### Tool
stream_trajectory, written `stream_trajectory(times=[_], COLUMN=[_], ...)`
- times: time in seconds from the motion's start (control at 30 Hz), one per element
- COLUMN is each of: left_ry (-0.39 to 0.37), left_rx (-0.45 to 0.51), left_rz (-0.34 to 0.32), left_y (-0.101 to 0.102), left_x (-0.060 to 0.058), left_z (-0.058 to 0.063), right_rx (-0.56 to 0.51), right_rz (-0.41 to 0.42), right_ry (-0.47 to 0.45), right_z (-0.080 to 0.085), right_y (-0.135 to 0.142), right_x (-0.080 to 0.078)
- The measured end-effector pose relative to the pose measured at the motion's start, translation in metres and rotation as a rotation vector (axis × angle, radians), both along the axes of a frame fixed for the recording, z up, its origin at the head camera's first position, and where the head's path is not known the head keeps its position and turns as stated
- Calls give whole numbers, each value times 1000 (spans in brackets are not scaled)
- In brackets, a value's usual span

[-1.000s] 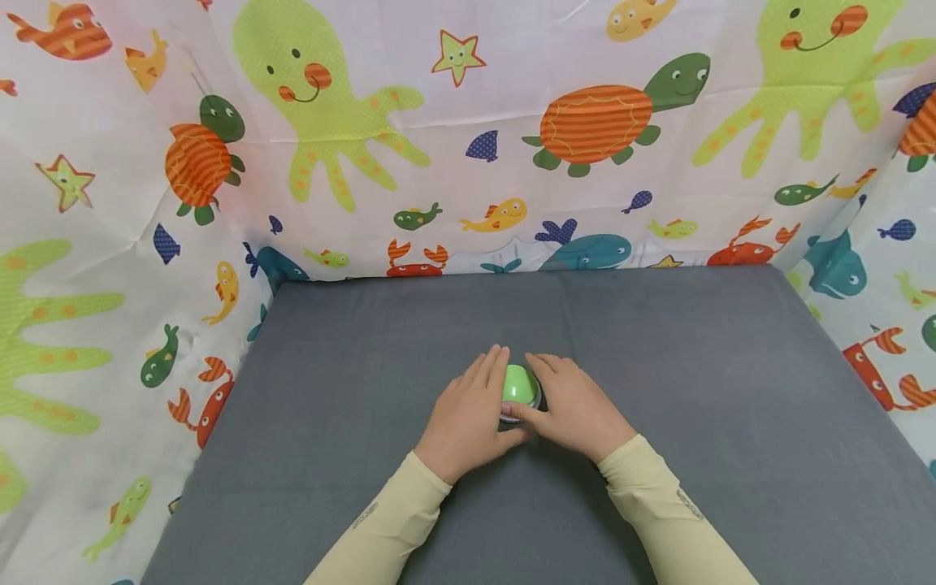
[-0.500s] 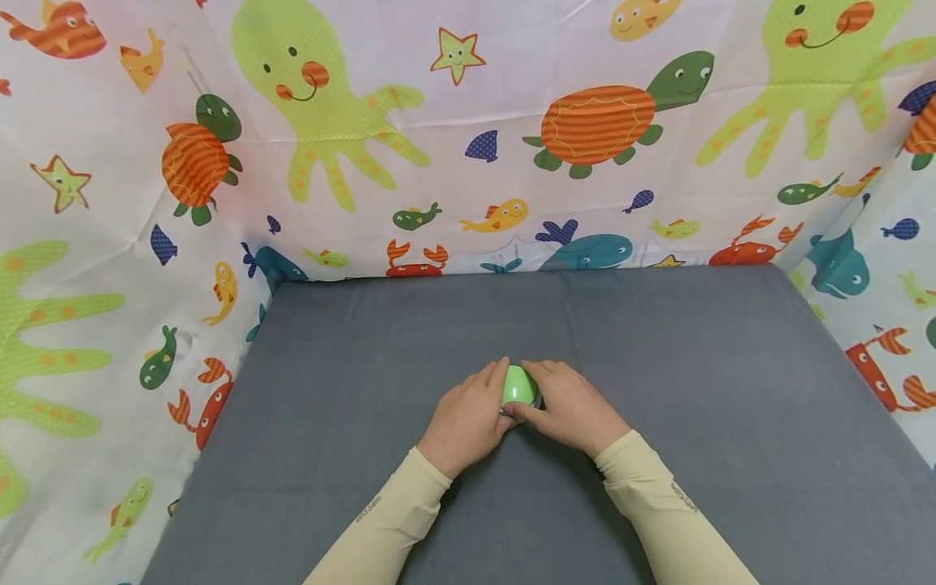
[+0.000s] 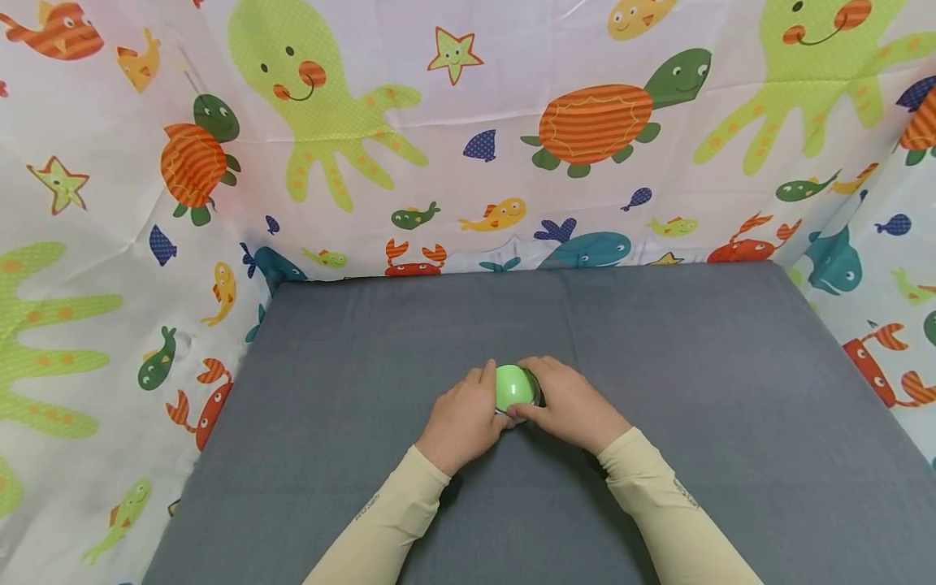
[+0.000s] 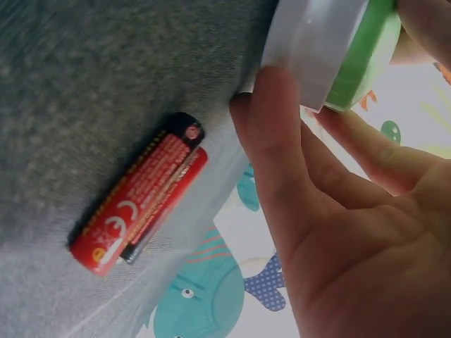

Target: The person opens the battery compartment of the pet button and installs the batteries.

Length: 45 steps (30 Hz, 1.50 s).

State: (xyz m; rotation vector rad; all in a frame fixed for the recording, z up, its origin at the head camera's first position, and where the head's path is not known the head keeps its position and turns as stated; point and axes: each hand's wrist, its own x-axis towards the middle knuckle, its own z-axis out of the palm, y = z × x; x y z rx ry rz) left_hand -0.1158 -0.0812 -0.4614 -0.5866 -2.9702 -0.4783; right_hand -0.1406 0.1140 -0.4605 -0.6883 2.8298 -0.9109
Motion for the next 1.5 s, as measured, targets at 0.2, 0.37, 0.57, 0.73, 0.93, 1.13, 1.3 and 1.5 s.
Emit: stream_trajectory(times=[0.2,0.37,0.57,0.73,0.93,1.13,1.3,1.5], left_ry=[-90,-213,-351,-399,-412,-403,-415,-413], left_rx=[79,177,324,398,458,489,511,501], left_rz=[-22,-14,29,59,76,92,92,46], left_y=[-1,-3,-8,-10,-10,-11,-11,-12], left_x=[-1,-3,-4,-5,-6,-7,-7,-8], left_z=[3,7,14,17,20,21,22,20], right_rx=[-37,-80,-128,-144,-159,-170,-169,-159], right_rz=[1,-23,-44,-59,-74,-70,-56,-28], right_ry=[-33,-85,-94,-67,-31,-31,-26,-3], right_z=[3,6,11,15,19,23,23,25], right_y=[1,2,4,5,5,6,8,10], right_x=[-1,0,1,2,3,5,5,4])
